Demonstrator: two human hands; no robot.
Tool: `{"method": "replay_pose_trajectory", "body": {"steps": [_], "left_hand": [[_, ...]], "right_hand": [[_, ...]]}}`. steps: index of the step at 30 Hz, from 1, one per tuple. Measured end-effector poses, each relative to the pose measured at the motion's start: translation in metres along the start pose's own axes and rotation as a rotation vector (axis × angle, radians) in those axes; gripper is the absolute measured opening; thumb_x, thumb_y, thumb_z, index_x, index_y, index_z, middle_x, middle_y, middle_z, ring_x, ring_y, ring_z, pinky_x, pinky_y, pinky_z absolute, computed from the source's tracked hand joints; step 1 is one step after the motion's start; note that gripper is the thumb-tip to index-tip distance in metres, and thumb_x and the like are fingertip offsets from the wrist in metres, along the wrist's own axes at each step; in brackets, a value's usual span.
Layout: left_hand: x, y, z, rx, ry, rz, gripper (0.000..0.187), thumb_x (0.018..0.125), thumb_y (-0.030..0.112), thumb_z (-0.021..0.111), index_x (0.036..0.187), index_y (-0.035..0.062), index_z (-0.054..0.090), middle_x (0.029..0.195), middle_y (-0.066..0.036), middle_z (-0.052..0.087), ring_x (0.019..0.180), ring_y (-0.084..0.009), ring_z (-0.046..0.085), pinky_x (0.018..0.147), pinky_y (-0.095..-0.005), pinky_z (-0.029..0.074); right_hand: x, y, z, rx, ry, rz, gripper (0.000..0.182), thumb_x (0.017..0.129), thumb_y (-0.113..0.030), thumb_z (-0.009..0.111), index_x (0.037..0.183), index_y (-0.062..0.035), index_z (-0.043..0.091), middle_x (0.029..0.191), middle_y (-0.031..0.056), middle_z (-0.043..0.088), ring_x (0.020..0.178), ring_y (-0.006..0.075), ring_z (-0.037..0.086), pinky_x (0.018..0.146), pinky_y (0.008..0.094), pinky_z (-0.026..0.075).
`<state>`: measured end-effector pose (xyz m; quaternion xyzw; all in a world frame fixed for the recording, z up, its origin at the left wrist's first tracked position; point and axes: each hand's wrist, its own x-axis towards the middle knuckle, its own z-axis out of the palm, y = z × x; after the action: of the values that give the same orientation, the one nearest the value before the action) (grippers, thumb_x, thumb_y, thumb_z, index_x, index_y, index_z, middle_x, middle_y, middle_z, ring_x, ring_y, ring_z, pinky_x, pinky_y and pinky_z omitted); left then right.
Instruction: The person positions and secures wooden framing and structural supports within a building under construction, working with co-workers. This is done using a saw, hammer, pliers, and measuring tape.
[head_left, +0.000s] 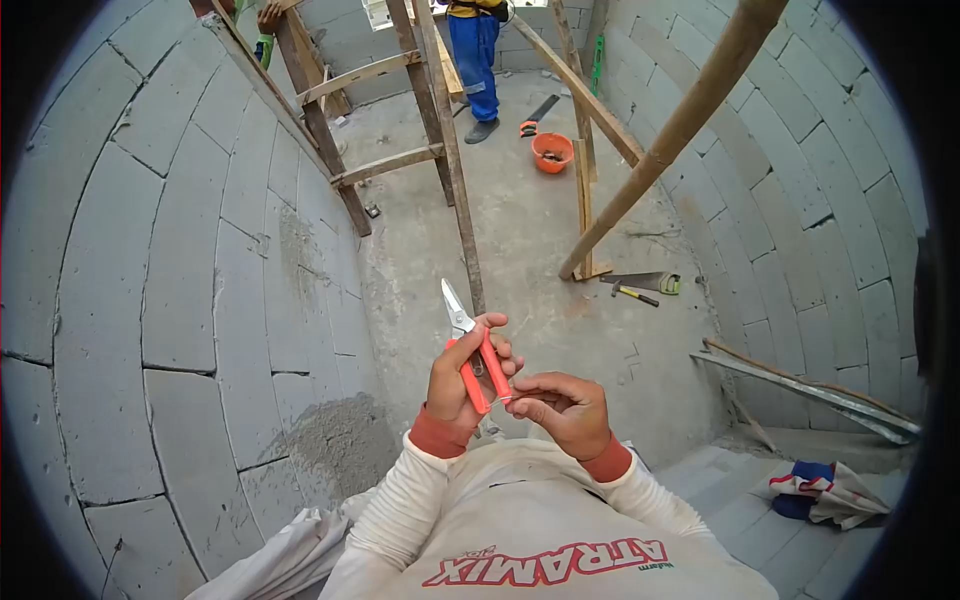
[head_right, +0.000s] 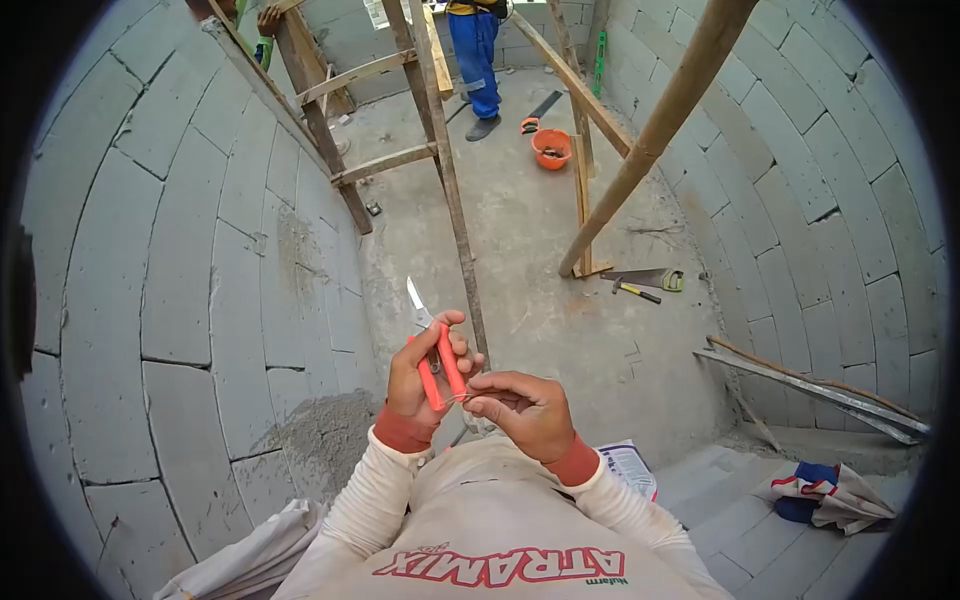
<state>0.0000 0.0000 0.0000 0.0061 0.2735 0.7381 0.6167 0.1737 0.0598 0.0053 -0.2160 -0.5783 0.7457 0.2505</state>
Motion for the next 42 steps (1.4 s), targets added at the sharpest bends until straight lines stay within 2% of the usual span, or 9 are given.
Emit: {"method": "replay_pose_trajectory", "body": {"steps": [10, 19, 27, 28, 31, 32, 35, 40, 42], "left_hand": [[0.094, -0.087, 0.053, 0.109, -0.023, -0.081, 0.018, 0.102, 0.025, 0.055, 0.101, 0.0071, 0.058, 0.070, -0.004, 0.064, 0.061, -0.0153, 0.062, 0.080, -0.0349, 0.053], [0.149, -0.162, 0.076, 0.195, 0.043, -0.168, 0.016, 0.102, 0.025, 0.056, 0.098, 0.0087, 0.056, 0.070, -0.004, 0.063, 0.062, -0.0169, 0.061, 0.084, -0.0366, 0.054], [0.194, -0.224, 0.118, 1.185, -0.061, 0.007, 0.023, 0.102, 0.023, 0.057, 0.102, 0.0002, 0.056, 0.075, -0.004, 0.061, 0.066, -0.0129, 0.062, 0.083, -0.0314, 0.055], [0.199, -0.233, 0.107, 1.438, -0.186, -0.063, 0.039, 0.102, 0.031, 0.060, 0.117, -0.0052, 0.056, 0.091, -0.012, 0.065, 0.080, -0.0218, 0.066, 0.090, -0.0345, 0.053], [0.212, -0.265, 0.058, 1.747, -0.546, 0.078, 0.057, 0.101, 0.037, 0.062, 0.135, -0.0074, 0.050, 0.112, -0.023, 0.064, 0.104, -0.0330, 0.065, 0.100, -0.0401, 0.048], [0.216, -0.269, 0.032, 1.816, -0.567, -0.060, 0.065, 0.099, 0.045, 0.063, 0.138, -0.0050, 0.051, 0.137, -0.029, 0.054, 0.123, -0.0399, 0.057, 0.100, -0.0425, 0.048], [0.212, -0.257, 0.021, 1.976, -0.527, -0.352, 0.078, 0.097, 0.054, 0.060, 0.145, -0.0066, 0.046, 0.136, -0.032, 0.054, 0.128, -0.0440, 0.052, 0.108, -0.0451, 0.042], [0.201, -0.222, -0.021, 2.147, -0.542, -0.335, 0.074, 0.095, 0.058, 0.061, 0.144, 0.0030, 0.053, 0.137, -0.030, 0.056, 0.131, -0.0427, 0.052, 0.110, -0.0449, 0.043], [0.192, -0.208, -0.029, 2.198, -0.511, -0.337, 0.069, 0.096, 0.053, 0.063, 0.142, 0.0021, 0.054, 0.135, -0.028, 0.059, 0.126, -0.0425, 0.056, 0.106, -0.0440, 0.045]], "right_hand": [[-0.001, -0.013, -0.103, 0.237, 0.250, 0.077, 0.020, 0.093, -0.002, 0.072, 0.109, 0.0089, 0.069, 0.100, 0.0165, 0.073, 0.092, 0.0215, 0.073, 0.081, 0.0317, 0.064], [-0.017, -0.004, -0.186, 0.582, 0.396, 0.296, 0.022, 0.096, -0.003, 0.068, 0.115, 0.0082, 0.068, 0.107, 0.0153, 0.071, 0.096, 0.0207, 0.073, 0.086, 0.0299, 0.063], [-0.034, 0.016, -0.273, 0.068, 0.389, 0.060, 0.053, 0.089, -0.016, 0.075, 0.135, 0.0031, 0.056, 0.109, 0.0162, 0.071, 0.104, 0.0216, 0.070, 0.089, 0.0323, 0.058], [-0.039, 0.016, -0.278, -0.083, 0.416, 0.031, 0.056, 0.087, -0.018, 0.077, 0.136, 0.0009, 0.056, 0.109, 0.0160, 0.071, 0.103, 0.0219, 0.070, 0.088, 0.0327, 0.057], [-0.055, 0.060, -0.305, -0.294, 0.454, 0.261, 0.050, 0.084, -0.026, 0.078, 0.127, -0.0037, 0.062, 0.100, 0.0159, 0.071, 0.092, 0.0257, 0.070, 0.083, 0.0352, 0.055], [-0.061, 0.084, -0.315, -0.347, 0.469, 0.384, 0.044, 0.086, -0.029, 0.075, 0.120, -0.0042, 0.064, 0.098, 0.0165, 0.071, 0.091, 0.0289, 0.070, 0.082, 0.0385, 0.055], [-0.084, 0.188, -0.350, -0.516, 0.590, 0.592, 0.035, 0.091, -0.036, 0.065, 0.101, -0.0029, 0.070, 0.093, 0.0202, 0.072, 0.091, 0.0338, 0.071, 0.082, 0.0416, 0.055], [-0.119, 0.276, -0.408, -0.672, 0.463, 1.222, 0.030, 0.092, -0.026, 0.059, 0.105, -0.0021, 0.071, 0.095, 0.0195, 0.075, 0.085, 0.0325, 0.073, 0.079, 0.0412, 0.057], [-0.138, 0.314, -0.434, -0.373, 0.513, 1.372, 0.028, 0.093, -0.024, 0.059, 0.105, -0.0023, 0.072, 0.086, 0.0161, 0.075, 0.071, 0.0276, 0.074, 0.069, 0.0392, 0.058]]}}
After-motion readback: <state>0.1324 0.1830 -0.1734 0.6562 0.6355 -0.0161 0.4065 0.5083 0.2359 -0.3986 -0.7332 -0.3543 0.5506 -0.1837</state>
